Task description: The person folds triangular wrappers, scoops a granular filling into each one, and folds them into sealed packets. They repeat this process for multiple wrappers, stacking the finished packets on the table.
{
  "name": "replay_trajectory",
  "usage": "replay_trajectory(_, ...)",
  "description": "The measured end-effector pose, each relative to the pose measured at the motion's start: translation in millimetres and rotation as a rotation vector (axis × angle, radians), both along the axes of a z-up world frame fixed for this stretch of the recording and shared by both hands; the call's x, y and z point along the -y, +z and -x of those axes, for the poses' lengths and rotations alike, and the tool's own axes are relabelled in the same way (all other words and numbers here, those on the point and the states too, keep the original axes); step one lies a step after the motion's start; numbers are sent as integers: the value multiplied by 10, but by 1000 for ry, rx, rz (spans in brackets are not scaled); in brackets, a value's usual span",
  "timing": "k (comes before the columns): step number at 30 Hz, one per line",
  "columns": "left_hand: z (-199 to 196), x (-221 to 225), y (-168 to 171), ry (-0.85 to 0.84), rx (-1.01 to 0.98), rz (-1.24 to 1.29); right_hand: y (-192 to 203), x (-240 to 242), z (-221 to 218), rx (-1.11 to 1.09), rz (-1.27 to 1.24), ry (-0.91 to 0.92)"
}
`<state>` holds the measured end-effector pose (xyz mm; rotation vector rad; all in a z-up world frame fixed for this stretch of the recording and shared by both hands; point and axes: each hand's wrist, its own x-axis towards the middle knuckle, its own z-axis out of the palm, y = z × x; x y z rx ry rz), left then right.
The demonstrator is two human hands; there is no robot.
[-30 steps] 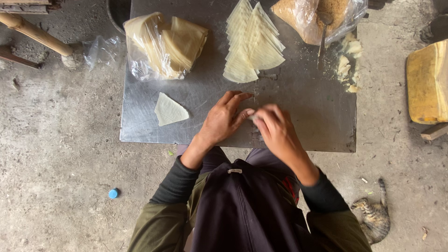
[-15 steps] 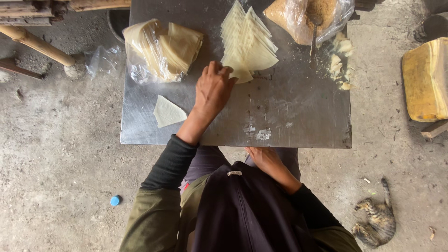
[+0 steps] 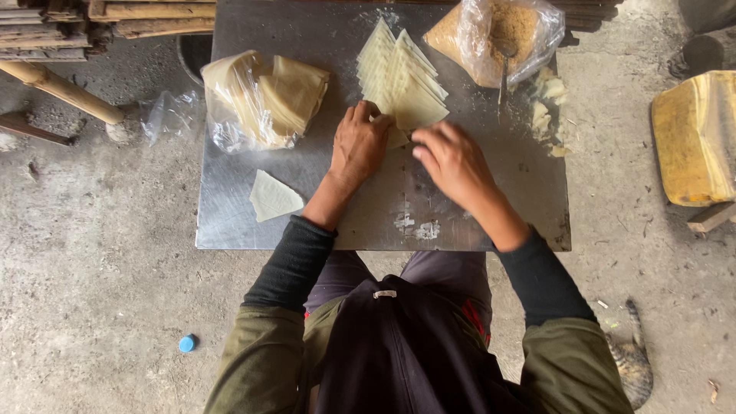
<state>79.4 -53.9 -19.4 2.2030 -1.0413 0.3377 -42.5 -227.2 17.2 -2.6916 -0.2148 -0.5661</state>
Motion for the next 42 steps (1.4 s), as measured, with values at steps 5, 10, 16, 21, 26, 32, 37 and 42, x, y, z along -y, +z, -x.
replay_trajectory(5, -7, -42, 7, -36, -10, 36, -65, -11, -424, -27, 43, -75)
replay_trajectory(10, -10, -11, 17, -60, -6, 29, -238, 25, -481, 47, -62, -145)
replay_trajectory(16, -36, -33, -13, 20, 51, -2, -396, 201, -593, 59, -488, -203)
replay_trajectory(21, -33, -14, -49, 50, 72, -49, -441, 366, -661, 23, -971, -285)
replay_trajectory(26, -25, -7, -74, 47, 76, -83, -379, 490, -636, 235, -942, -261)
replay_trajectory(32, 3, -31, 29, 28, -69, 122, -152, 382, -503, 356, -449, -254)
replay_trajectory(37, -12, -222, 126, -18, -956, 246, -245, -153, -315, 343, 139, -9)
replay_trajectory(42, 9, -472, 96, -67, -1171, 346, -365, -551, -106, 251, 407, 172)
